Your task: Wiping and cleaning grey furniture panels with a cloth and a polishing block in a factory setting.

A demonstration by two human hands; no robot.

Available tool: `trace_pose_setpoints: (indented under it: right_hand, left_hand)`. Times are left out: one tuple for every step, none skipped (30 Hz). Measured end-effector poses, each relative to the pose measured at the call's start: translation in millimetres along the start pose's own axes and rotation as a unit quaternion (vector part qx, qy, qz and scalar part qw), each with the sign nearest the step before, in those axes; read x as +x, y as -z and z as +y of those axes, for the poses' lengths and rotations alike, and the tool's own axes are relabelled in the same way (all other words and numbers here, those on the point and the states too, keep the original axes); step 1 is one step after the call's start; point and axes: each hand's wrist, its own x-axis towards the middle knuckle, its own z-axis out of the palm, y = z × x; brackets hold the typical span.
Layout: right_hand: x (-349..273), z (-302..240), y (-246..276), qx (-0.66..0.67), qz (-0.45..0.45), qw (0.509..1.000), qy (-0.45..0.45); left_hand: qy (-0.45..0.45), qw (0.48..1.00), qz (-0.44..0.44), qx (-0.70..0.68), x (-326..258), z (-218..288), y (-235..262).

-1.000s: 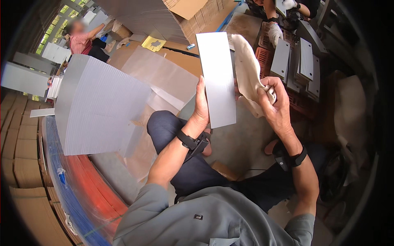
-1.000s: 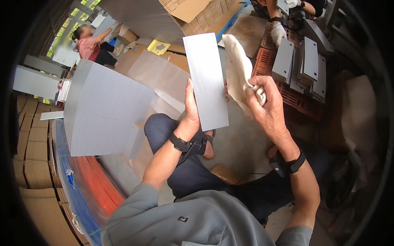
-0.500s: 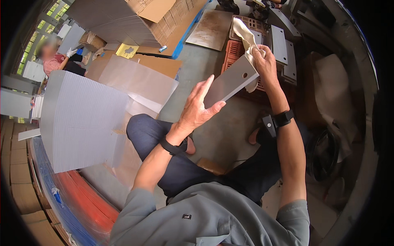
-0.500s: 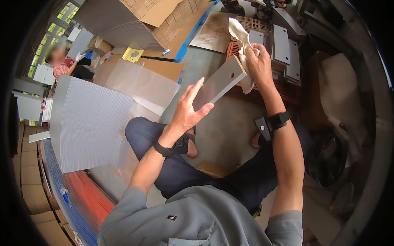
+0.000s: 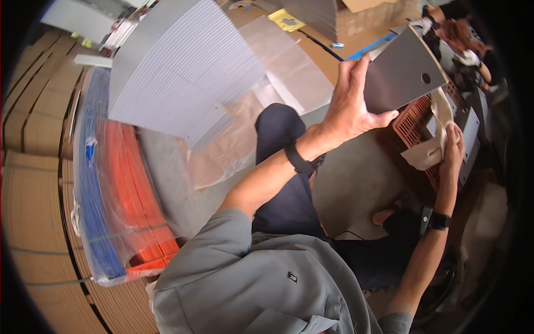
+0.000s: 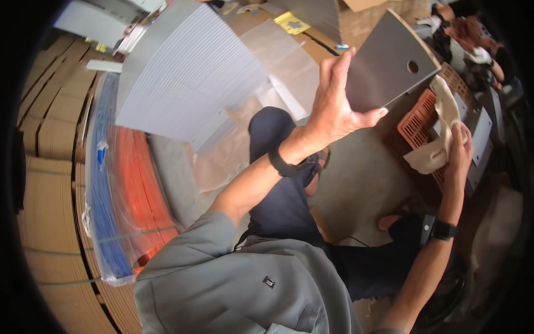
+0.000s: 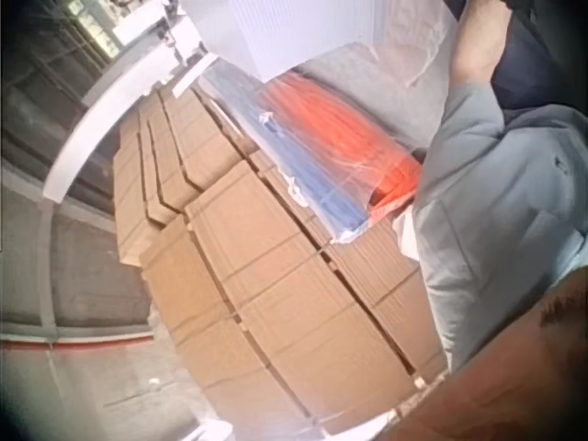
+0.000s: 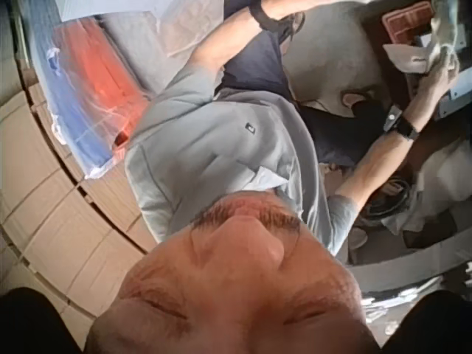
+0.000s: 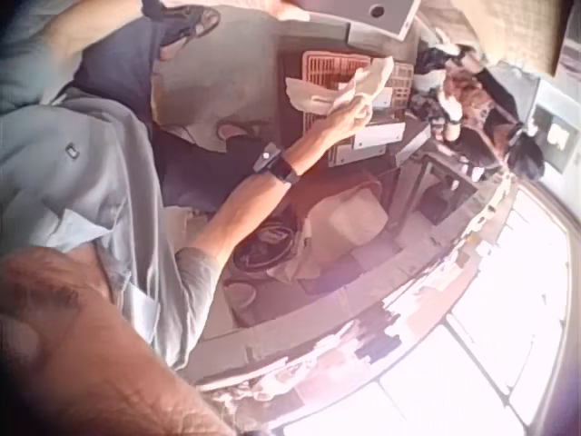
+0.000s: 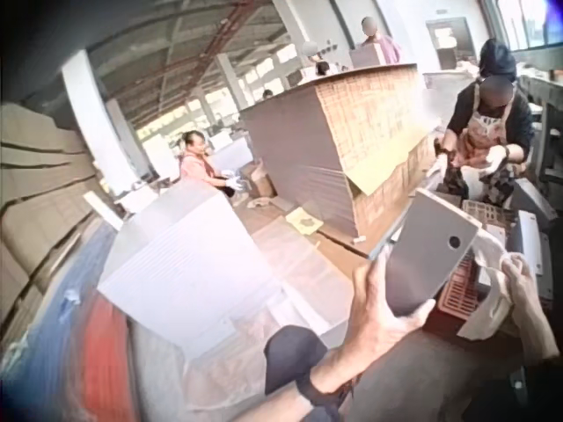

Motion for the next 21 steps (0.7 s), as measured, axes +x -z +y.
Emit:
trace_pose_setpoints:
  right_hand:
    - [8.6,10.2,6.8,-0.009,-0.009,1.000,0.005]
    - [12.5,16.7,5.9,-0.021,-0.014,1.000,0.012]
    - [9.6,13.2,-5.5,-0.022,-0.018,1.000,0.004]
    - [5.9,9.8,-9.8,-0.027,-0.011,1.000,-0.001]
    - [6.5,12.0,-11.2,-0.025,-0.021,0.999,-0.008]
    - [8.6,14.8,-12.4,-0.025,-0.031,0.999,-0.006]
    - [13.0,16.8,-7.3,-0.030,-0.043,0.999,-0.016]
    - [15.0,18.4,-8.6,-0.032,-0.057,0.997,-0.028]
    - [10.1,19.0,-20.5,-0.031,-0.057,0.997,-0.029]
    - [7.7,19.4,-26.3,-0.035,-0.059,0.997,-0.034]
    - [4.6,19.0,-27.4,-0.042,-0.064,0.996,-0.034]
    - [1.6,18.4,-26.9,-0.050,-0.068,0.996,-0.034]
    - [-1.5,19.0,-26.6,-0.059,-0.074,0.994,-0.045]
    - [-6.2,11.1,-24.7,-0.071,-0.075,0.993,-0.049]
    - [-14.5,9.2,-30.1,-0.069,-0.094,0.992,-0.054]
    - [-23.5,5.2,-38.1,-0.052,-0.120,0.989,-0.067]
    - [-32.1,2.9,-49.9,-0.062,-0.130,0.986,-0.081]
    - [-36.7,3.0,-56.3,-0.076,-0.136,0.983,-0.095]
    - [-25.3,20.0,-45.6,-0.060,-0.145,0.982,-0.101]
    - [-18.8,33.5,-39.2,-0.058,-0.164,0.980,-0.099]
    - [-14.6,44.4,-36.4,-0.082,-0.158,0.980,-0.087]
  left_hand:
    - [0.032,0.999,0.037,-0.006,4.3,-7.9,8.9]
    - [0.059,0.992,0.076,-0.075,10.8,-14.5,23.1]
    - [0.100,0.970,0.109,-0.195,18.2,-11.4,44.7]
    - [0.132,0.927,0.137,-0.322,25.2,-6.6,63.4]
    - [0.182,0.887,0.201,-0.375,26.7,0.0,84.3]
    - [0.181,0.888,0.209,-0.368,21.3,-2.9,103.9]
    - [0.236,0.848,0.267,-0.392,12.5,-9.8,119.3]
    - [0.289,0.803,0.323,-0.409,1.5,-18.1,136.7]
    - [0.313,0.778,0.350,-0.417,-16.2,-30.4,157.8]
    - [0.334,0.751,0.377,-0.426,-35.4,-42.8,177.5]
    - [0.343,0.723,0.406,-0.441,-55.7,-51.3,190.6]
    - [0.354,0.699,0.426,-0.452,-78.1,-63.7,203.0]
    - [0.377,0.678,0.445,-0.447,-102.5,-75.5,213.0]
    - [0.401,0.667,0.467,-0.420,-128.4,-90.1,219.2]
    - [0.426,0.656,0.489,-0.386,-158.8,-107.5,227.9]
    - [0.464,0.633,0.518,-0.342,-193.8,-128.4,241.9]
    - [0.498,0.607,0.544,-0.295,-225.7,-146.8,260.0]
    - [0.479,0.589,0.579,-0.297,-247.4,-158.5,271.1]
    - [0.460,0.568,0.610,-0.305,-261.9,-170.1,275.9]
    - [0.459,0.566,0.611,-0.310,-274.6,-181.2,285.0]
    - [0.481,0.536,0.634,-0.282,-283.3,-193.4,293.2]
